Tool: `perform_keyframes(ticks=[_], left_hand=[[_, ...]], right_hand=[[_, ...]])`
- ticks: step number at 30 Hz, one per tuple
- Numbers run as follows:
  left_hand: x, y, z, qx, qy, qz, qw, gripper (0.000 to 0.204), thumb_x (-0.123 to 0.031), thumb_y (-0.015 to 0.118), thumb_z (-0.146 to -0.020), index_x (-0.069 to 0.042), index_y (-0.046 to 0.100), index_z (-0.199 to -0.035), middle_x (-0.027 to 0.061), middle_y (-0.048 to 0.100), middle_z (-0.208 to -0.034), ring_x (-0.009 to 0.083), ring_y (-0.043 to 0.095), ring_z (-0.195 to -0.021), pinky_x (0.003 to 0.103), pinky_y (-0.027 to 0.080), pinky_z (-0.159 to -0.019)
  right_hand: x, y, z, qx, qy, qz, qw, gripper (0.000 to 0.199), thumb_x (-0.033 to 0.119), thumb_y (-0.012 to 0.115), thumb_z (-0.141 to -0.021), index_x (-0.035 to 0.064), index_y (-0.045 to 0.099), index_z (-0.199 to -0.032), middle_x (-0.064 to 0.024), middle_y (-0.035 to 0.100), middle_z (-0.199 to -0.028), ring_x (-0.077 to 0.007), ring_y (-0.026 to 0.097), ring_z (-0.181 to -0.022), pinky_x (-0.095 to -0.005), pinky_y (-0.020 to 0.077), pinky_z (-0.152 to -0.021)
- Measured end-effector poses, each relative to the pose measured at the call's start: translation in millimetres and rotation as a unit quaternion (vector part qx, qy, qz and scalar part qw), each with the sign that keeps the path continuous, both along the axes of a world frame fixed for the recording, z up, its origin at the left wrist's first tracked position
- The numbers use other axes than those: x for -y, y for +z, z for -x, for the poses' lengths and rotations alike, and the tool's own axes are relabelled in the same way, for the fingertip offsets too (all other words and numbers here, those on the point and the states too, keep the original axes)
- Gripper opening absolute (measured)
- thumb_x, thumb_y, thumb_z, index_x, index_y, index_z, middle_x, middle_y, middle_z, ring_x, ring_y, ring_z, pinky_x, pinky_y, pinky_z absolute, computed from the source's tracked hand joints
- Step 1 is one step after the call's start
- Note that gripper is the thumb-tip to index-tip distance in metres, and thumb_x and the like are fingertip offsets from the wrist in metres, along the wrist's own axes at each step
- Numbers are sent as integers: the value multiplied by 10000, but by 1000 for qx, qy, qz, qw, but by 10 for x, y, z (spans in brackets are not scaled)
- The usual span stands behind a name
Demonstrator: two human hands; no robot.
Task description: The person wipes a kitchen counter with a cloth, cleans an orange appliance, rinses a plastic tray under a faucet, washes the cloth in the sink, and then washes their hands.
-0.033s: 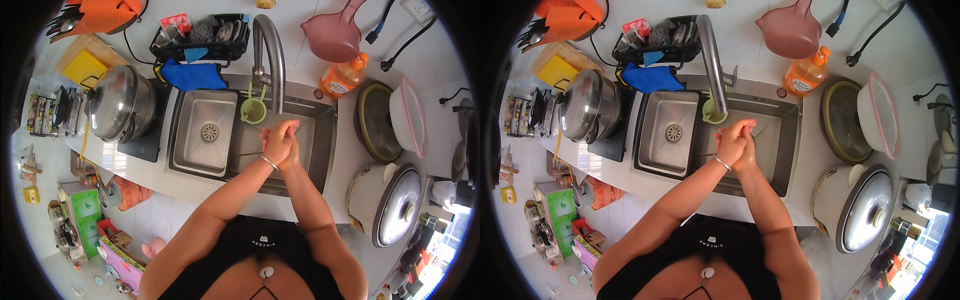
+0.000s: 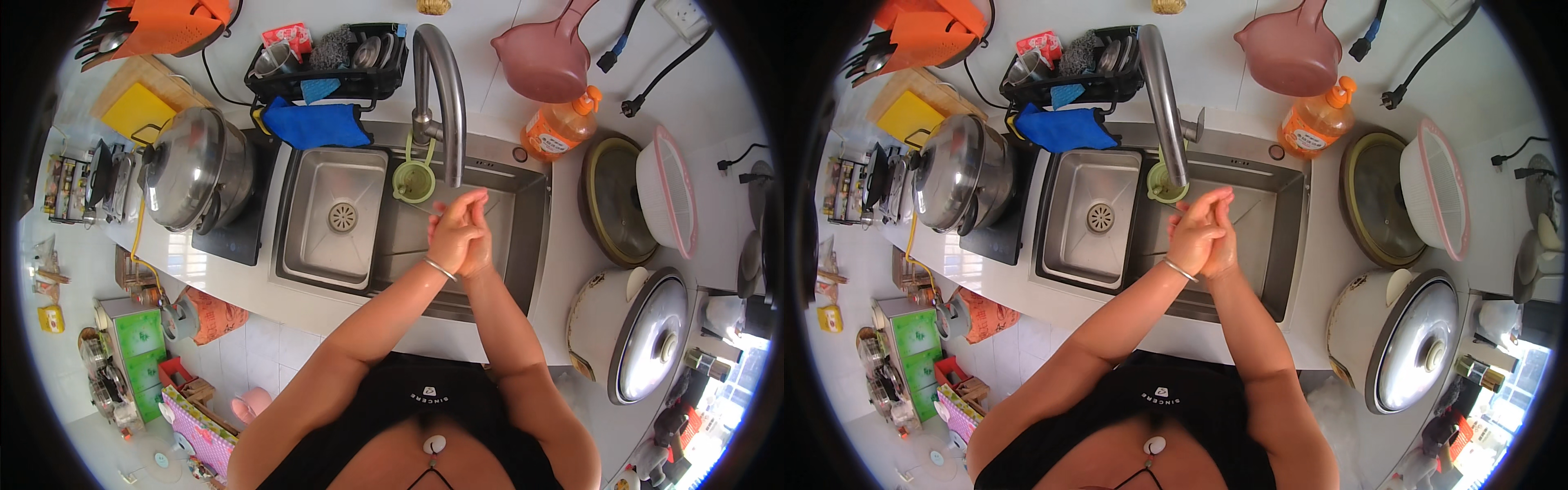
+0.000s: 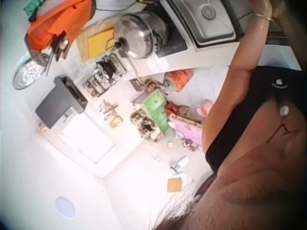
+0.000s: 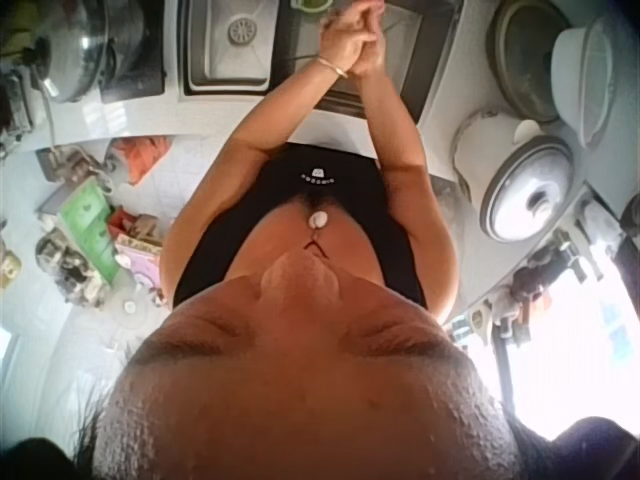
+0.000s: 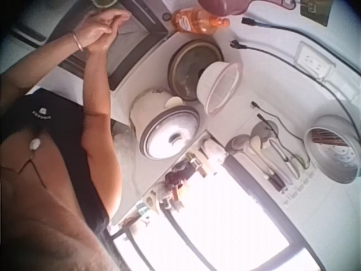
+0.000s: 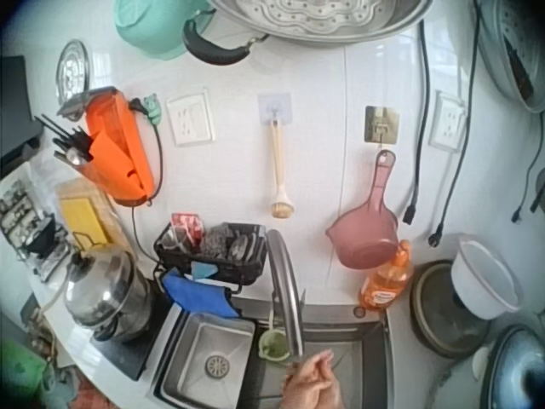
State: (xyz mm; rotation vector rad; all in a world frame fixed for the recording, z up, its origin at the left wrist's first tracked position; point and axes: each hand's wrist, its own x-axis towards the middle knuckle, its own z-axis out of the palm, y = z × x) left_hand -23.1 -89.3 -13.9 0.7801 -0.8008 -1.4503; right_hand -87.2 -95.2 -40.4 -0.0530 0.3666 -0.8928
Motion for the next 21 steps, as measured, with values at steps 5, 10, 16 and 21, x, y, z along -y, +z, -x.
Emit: perform_keyframes(ticks=[5, 10, 16, 21], left_hand=[[-190, 1, -146, -401, -42, -46, 914, 623, 55, 435, -742, -7, 348, -1355, 108, 314, -1430, 213, 270, -1343, 343, 270, -1076], [-330, -288, -239, -237, 59, -179, 953, 432, -46, 480, -806, 0, 460, -1235, 144, 521, -1238, 241, 503, -1156, 364, 413, -952], [-328, -514, -160, -283, 76, -408, 864, 306, -184, 508, -851, 1, 544, -1093, 150, 595, -1096, 260, 584, -1014, 369, 457, -892], [-180, -565, -156, -299, 78, -388, 868, 341, -237, 473, -879, 28, 535, -1083, 156, 585, -1108, 258, 581, -1014, 370, 454, -899]], right_hand=[[299, 45, -23, -18, 66, 48, 996, 287, 300, 528, -891, 13, 534, -911, -86, 562, -750, -237, 584, -703, -388, 506, -688], [935, 94, -140, -647, 24, 346, 679, 223, 203, 512, -904, -3, 562, -835, -146, 579, -684, -283, 599, -599, -374, 496, -584], [1721, 494, -246, -747, -8, 641, 175, 152, 62, 497, -800, 18, 610, -892, -192, 482, -1259, -298, 424, -1217, -416, 392, -943], [1626, 738, -217, -770, 75, 621, 127, 233, 60, 499, -801, 17, 603, -1005, -170, 460, -1298, -306, 340, -1294, -428, 336, -1022]])
